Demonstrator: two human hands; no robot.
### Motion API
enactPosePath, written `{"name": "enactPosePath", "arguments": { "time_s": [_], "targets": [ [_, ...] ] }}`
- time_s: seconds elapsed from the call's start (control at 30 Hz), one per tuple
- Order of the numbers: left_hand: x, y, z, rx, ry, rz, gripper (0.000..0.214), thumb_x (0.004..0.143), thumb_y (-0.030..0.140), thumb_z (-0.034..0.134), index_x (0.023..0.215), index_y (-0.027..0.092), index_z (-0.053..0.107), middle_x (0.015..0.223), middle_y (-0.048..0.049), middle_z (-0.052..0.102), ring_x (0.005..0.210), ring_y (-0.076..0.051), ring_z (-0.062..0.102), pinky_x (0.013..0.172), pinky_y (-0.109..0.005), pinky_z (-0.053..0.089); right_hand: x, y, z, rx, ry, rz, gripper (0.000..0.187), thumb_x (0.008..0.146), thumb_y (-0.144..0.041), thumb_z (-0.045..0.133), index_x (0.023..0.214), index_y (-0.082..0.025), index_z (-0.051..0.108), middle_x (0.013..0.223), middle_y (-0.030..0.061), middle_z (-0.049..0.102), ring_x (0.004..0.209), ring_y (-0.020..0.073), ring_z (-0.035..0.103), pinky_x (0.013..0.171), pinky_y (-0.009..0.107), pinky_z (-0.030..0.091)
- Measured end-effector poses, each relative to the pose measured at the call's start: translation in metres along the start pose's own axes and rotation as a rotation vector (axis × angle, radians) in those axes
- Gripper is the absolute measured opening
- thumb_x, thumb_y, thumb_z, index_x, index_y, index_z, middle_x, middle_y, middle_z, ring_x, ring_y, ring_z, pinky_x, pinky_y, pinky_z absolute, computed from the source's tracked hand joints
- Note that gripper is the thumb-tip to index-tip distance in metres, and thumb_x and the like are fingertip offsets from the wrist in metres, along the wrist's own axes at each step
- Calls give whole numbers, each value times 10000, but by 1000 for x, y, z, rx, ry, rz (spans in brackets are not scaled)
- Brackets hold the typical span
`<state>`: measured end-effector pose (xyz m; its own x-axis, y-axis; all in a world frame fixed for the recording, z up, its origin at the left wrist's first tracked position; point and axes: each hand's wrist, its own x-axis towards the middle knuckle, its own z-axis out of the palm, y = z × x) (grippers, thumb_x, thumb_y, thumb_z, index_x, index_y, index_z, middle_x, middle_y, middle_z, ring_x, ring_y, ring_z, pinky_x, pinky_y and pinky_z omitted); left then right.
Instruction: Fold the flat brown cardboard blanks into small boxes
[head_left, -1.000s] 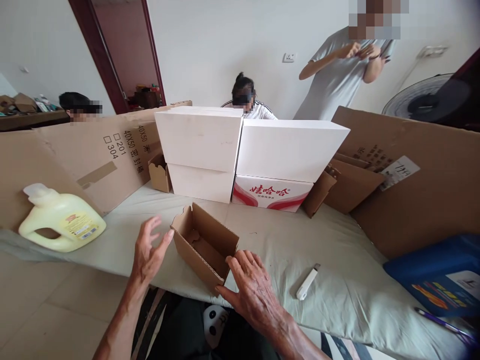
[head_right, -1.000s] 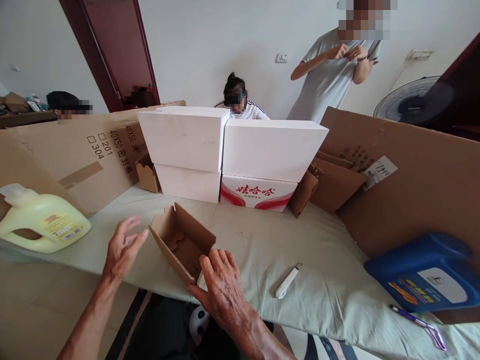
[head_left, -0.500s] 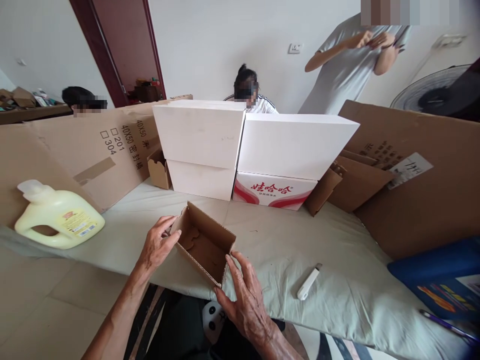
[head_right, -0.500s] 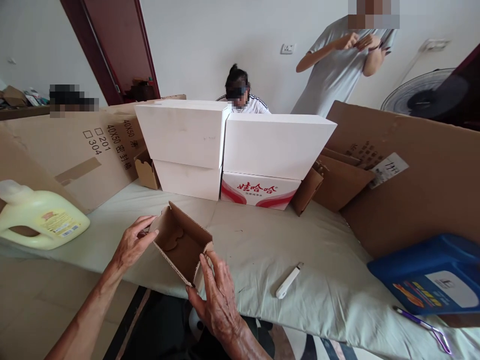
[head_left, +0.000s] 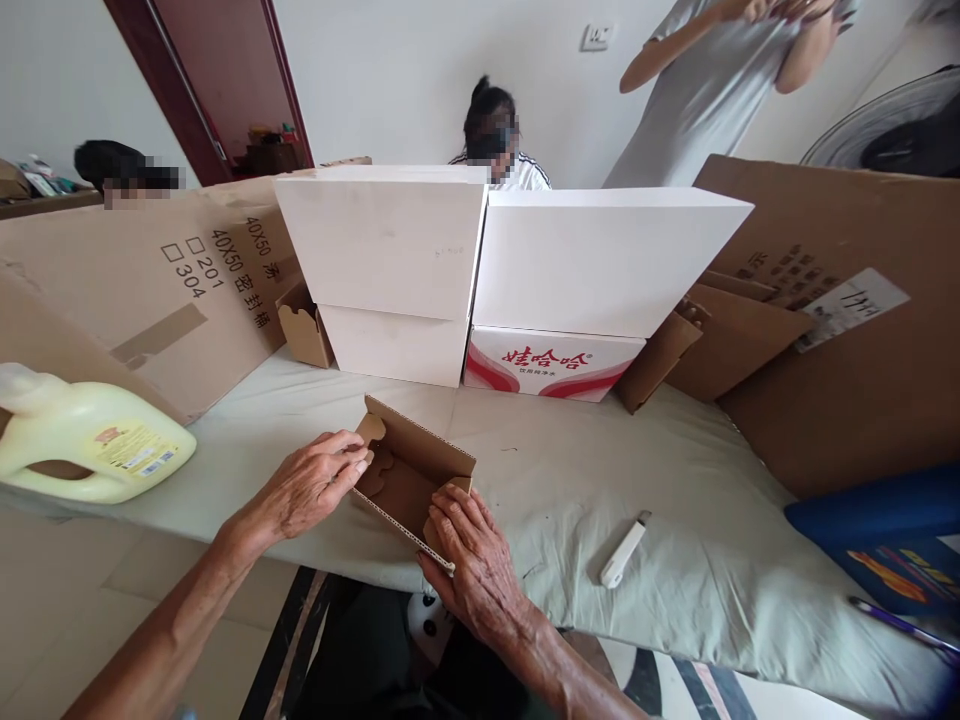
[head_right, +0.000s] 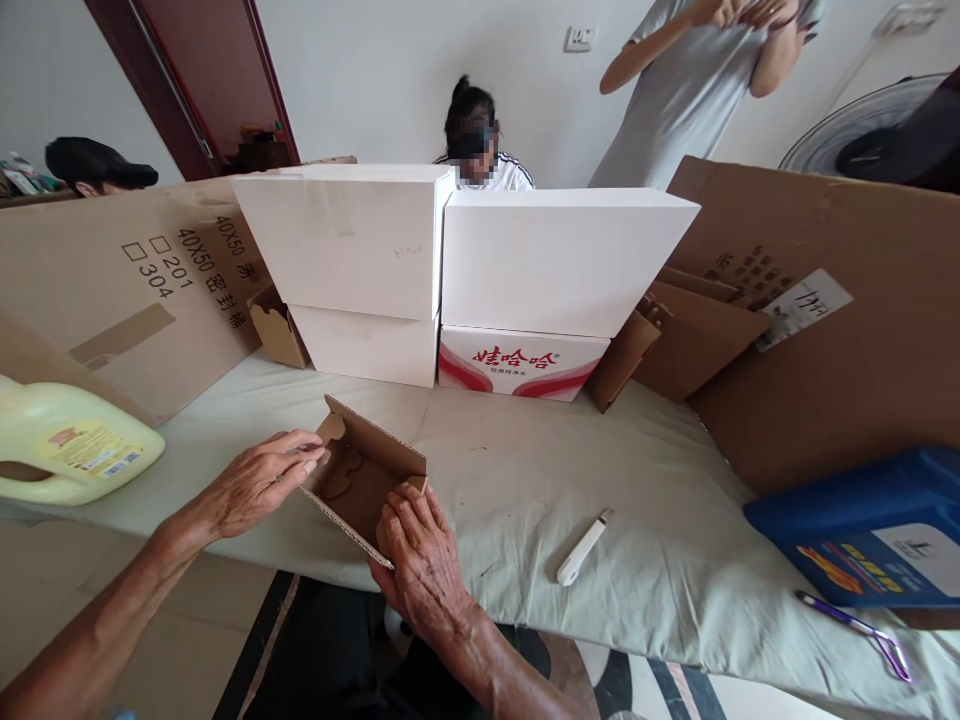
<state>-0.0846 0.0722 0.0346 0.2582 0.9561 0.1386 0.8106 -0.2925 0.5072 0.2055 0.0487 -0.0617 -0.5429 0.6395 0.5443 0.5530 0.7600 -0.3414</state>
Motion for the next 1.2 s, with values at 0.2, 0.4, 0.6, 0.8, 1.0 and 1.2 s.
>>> {"name": "enactPosePath", "arguments": {
  "time_s": [0.2,0.4,0.6,0.8,1.0,1.2],
  "targets": [
    [13,-4,-26,54,-240,47,423,906,685,739,1185,389,856,1315,-48,801,1262,-346,698,980,-379,569,2,-1,-5,1,-43,20,388,963,-238,695,1331,-197,575,1335,165,724,1367,378,610,1199,640,490],
    [21,-6,-23,82,-254,62,436,936,741,673,970,352,868,1133,-63,833,1153,-332,720,921,-371,544,11,-5,-17,82,-58,45,133,1028,-340,658,1089,-256,575,1024,80,702,1115,331,657,1130,624,520],
    [15,-8,-12,44,-131,105,413,934,720,695,930,345,867,1138,-53,846,1126,-311,714,925,-370,548,7,-7,-23,233,12,170,167,1047,-328,622,1184,-247,570,1104,93,686,1010,270,689,895,434,612],
    [13,-5,-8,34,-89,101,409,957,692,681,855,336,854,1028,-56,838,1071,-313,710,897,-382,539,4,-14,-25,414,109,349,185,1025,-342,636,1167,-270,542,1061,41,694,929,213,693,841,356,589],
    [26,-2,7,77,-109,-7,420,981,645,648,831,281,792,900,-56,777,966,-295,698,840,-379,517,9,-10,-15,493,243,443,156,1005,-313,630,1101,-275,513,1049,30,640,948,203,668,875,383,629],
    [24,-11,44,69,135,-74,495,836,586,817,1191,250,741,1235,-107,682,1143,-340,681,919,-431,590,18,33,-8,335,177,494,967,881,-252,773,1694,-290,250,1729,192,366,1584,383,432,1190,628,530]
  ]
}}
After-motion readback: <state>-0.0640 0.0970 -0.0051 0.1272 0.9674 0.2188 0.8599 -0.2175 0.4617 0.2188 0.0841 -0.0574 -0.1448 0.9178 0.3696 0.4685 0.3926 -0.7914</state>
